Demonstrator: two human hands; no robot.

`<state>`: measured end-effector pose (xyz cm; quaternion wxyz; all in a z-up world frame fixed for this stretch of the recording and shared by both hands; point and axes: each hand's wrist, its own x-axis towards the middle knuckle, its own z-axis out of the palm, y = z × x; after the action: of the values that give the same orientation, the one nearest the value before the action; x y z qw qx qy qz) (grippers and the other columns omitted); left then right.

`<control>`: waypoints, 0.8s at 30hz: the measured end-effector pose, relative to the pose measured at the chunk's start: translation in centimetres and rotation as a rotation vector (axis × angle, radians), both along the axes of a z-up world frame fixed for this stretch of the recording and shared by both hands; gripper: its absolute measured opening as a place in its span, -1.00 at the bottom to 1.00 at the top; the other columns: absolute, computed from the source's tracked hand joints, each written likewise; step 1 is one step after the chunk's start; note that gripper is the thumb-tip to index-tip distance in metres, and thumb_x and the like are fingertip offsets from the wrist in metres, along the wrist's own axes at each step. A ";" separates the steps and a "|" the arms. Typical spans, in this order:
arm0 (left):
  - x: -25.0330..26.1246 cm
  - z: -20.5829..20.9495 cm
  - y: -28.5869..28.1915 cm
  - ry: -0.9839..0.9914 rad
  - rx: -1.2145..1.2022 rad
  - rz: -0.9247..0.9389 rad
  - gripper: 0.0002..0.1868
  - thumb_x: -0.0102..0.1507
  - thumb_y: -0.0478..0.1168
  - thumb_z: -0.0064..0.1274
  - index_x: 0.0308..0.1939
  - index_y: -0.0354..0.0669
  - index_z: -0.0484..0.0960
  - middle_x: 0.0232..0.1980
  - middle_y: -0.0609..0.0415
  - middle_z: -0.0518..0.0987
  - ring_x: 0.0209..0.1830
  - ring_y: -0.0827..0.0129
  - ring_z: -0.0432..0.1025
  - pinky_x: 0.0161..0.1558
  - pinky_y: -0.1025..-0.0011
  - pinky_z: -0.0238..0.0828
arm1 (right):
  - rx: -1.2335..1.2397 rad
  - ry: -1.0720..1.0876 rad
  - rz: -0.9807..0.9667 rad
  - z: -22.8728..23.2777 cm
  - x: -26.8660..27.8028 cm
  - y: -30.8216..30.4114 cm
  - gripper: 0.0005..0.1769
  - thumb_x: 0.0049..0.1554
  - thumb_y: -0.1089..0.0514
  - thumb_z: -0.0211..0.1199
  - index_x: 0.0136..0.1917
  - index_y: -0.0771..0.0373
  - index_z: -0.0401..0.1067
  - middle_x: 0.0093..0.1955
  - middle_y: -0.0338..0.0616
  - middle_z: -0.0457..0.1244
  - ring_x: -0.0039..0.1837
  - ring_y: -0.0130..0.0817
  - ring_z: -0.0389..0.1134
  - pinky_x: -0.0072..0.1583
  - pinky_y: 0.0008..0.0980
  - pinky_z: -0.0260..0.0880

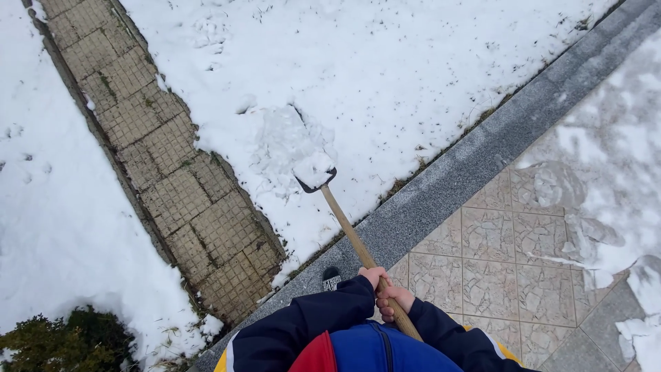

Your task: The person clears snow from a tiled balcony and walkway using a shovel, pushing the snow over the edge of the balcony and off the path.

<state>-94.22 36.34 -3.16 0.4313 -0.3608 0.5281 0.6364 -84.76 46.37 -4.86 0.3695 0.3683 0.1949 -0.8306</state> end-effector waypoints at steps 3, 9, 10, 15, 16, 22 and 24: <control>-6.1 -0.2 -0.4 -0.072 0.080 0.082 -0.75 0.19 -0.34 0.13 -0.34 -0.37 0.33 -0.56 -0.13 0.45 -0.65 0.17 0.40 -0.53 0.17 0.50 | 0.227 -0.016 0.113 3.8 -7.0 -0.7 -0.87 0.02 0.34 0.11 -0.16 0.25 0.20 -0.43 -0.07 0.08 -0.55 -0.27 0.04 -0.49 -0.25 0.09; -15.8 -5.4 2.0 -0.165 0.326 0.195 -0.54 0.24 -0.25 0.12 -0.74 -0.08 0.34 -0.72 0.15 0.27 -0.70 0.41 0.28 -0.51 0.44 0.33 | 0.804 0.251 0.597 6.7 -18.7 0.6 -0.57 0.06 0.31 0.12 0.17 0.36 0.07 -0.38 0.15 0.22 -0.57 -0.08 0.26 -0.52 -0.17 0.32; -17.6 -4.1 2.3 -0.163 0.330 0.200 -0.54 0.24 -0.25 0.12 -0.74 -0.08 0.34 -0.72 0.15 0.27 -0.70 0.41 0.28 -0.51 0.44 0.33 | 0.807 0.254 0.602 8.4 -20.4 1.1 -0.57 0.06 0.31 0.12 0.17 0.36 0.07 -0.38 0.15 0.22 -0.57 -0.08 0.26 -0.52 -0.17 0.32; -25.7 0.3 3.9 -0.167 1.078 0.407 -0.76 0.19 -0.35 -0.17 -0.49 0.08 0.17 -0.62 0.35 0.05 -0.67 0.50 0.07 -0.25 0.32 0.28 | 0.265 0.303 0.136 9.6 -26.5 5.3 -0.75 0.15 0.33 0.20 -0.31 0.39 0.20 -0.43 0.01 0.04 -0.52 -0.28 0.11 -0.47 -0.31 0.11; -27.0 0.5 4.5 -0.158 1.086 0.411 -0.76 0.19 -0.35 -0.17 -0.49 0.08 0.17 -0.62 0.35 0.05 -0.67 0.50 0.07 -0.25 0.32 0.28 | 0.270 0.310 0.145 8.9 -27.4 6.3 -0.75 0.15 0.33 0.20 -0.31 0.39 0.20 -0.43 0.01 0.04 -0.52 -0.28 0.11 -0.47 -0.31 0.11; -34.6 1.1 9.0 -0.071 1.088 0.371 -0.89 0.15 -0.17 -0.16 -0.40 -0.01 0.25 -0.59 0.32 0.05 -0.65 0.45 0.14 -0.23 0.28 0.42 | 0.371 0.257 0.338 13.9 -36.9 10.1 -0.74 0.18 0.30 0.18 -0.22 0.28 0.12 -0.43 -0.10 0.09 -0.56 -0.35 0.08 -0.54 -0.32 0.13; -36.9 1.9 10.6 -0.110 0.620 0.556 -0.74 0.09 -0.23 0.00 -0.68 -0.13 0.36 -0.69 0.10 0.29 -0.71 0.31 0.22 -0.44 0.32 0.32 | 0.636 0.325 0.624 13.7 -39.7 11.1 -0.49 0.14 0.30 0.15 0.31 0.17 0.07 -0.43 -0.04 0.09 -0.58 -0.23 0.13 -0.52 -0.25 0.19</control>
<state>-131.12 46.98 -1.23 0.3586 -0.3763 0.1704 0.8371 -124.47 57.50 8.88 0.4350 0.2522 0.5962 -0.6259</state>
